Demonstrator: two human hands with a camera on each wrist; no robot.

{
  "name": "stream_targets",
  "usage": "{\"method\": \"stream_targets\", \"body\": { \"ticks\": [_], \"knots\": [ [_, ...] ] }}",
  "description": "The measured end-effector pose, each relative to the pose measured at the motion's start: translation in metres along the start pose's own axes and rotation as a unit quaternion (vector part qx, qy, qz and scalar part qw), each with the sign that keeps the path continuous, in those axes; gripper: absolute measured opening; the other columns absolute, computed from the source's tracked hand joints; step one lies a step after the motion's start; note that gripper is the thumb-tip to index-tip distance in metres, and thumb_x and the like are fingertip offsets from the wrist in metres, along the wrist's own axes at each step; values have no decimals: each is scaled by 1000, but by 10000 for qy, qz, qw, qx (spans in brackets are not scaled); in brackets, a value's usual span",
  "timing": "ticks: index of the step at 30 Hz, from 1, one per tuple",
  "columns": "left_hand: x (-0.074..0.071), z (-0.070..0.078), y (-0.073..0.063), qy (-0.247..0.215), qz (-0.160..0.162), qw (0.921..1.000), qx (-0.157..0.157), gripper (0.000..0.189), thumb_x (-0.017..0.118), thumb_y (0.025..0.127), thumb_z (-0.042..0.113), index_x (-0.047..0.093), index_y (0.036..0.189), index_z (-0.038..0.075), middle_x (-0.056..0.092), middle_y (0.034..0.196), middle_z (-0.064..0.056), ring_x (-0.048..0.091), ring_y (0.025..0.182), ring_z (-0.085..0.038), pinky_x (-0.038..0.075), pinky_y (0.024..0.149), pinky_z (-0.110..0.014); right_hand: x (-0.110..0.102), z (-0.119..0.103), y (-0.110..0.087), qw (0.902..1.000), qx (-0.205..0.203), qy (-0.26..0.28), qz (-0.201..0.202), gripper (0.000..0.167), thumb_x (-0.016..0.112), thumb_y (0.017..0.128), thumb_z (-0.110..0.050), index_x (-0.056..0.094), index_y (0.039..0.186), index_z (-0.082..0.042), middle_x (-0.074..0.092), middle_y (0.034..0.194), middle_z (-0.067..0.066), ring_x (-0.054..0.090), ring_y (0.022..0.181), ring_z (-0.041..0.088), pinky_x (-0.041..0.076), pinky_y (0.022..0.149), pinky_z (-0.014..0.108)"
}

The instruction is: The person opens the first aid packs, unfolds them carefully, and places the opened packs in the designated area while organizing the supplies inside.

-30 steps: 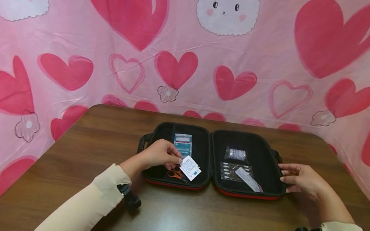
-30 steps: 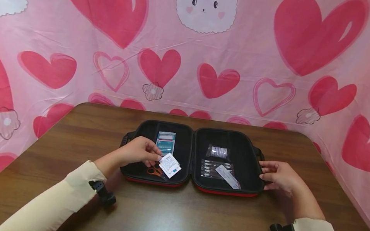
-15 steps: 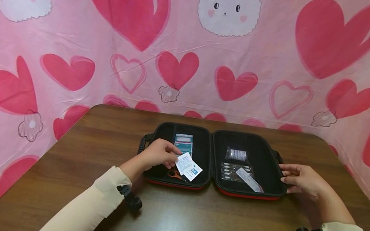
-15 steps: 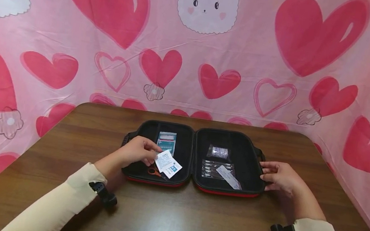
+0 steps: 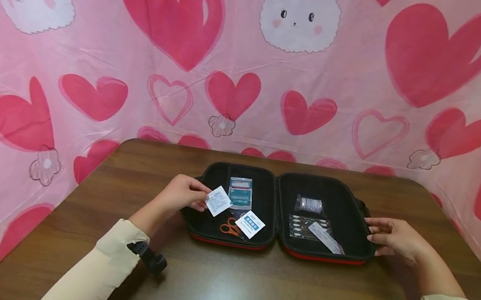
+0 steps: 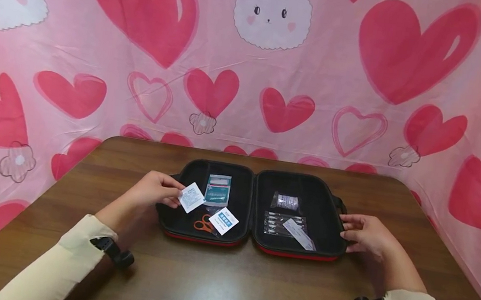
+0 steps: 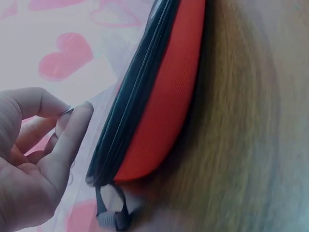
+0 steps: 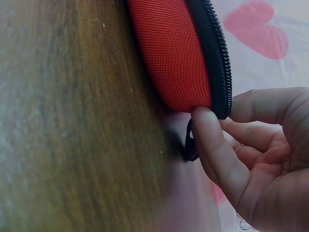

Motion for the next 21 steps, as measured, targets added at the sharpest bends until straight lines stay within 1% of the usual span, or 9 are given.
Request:
{"method": "stream_targets", "body": {
  "ticks": [5,11,15,21],
  "knots": [
    [-14,-3,-2,60,216,9997,-36,22,66,87,-6,67,106,-15,66,98,-25,68,65,-23,59,64,-36,0,1,0,10000,-20,44,-32,61,62,91,4,28,138,23,62,105,11,64,83,19,59,70,41],
    [-27,-6,-1,159,527,9985,55,21,68,85,-6,68,104,-15,68,92,-23,66,61,-20,59,62,-34,0,2,0,10000,-32,36,-12,62,63,91,2,29,138,22,62,103,9,64,83,18,59,70,40],
    [-33,-8,1,307,720,9969,80,20,69,85,-5,69,103,-15,68,91,-22,65,60,-18,58,60,-32,0,3,0,9999,-107,44,-48,62,63,91,1,29,138,22,63,103,8,64,82,17,59,69,40],
    [-38,-9,8,662,866,9940,9,19,71,85,-3,71,102,-11,67,96,-23,66,62,-17,58,64,-32,-1,4,0,9999,-98,74,-55,62,63,91,1,29,138,23,63,101,7,64,81,17,59,68,40]
  ]
}}
Point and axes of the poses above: each hand's wrist, its own y-axis towards the middle knuckle, its own x-axis out of the palm, z = x × y, the point moved 6 cm from there along y, towards the middle knuckle
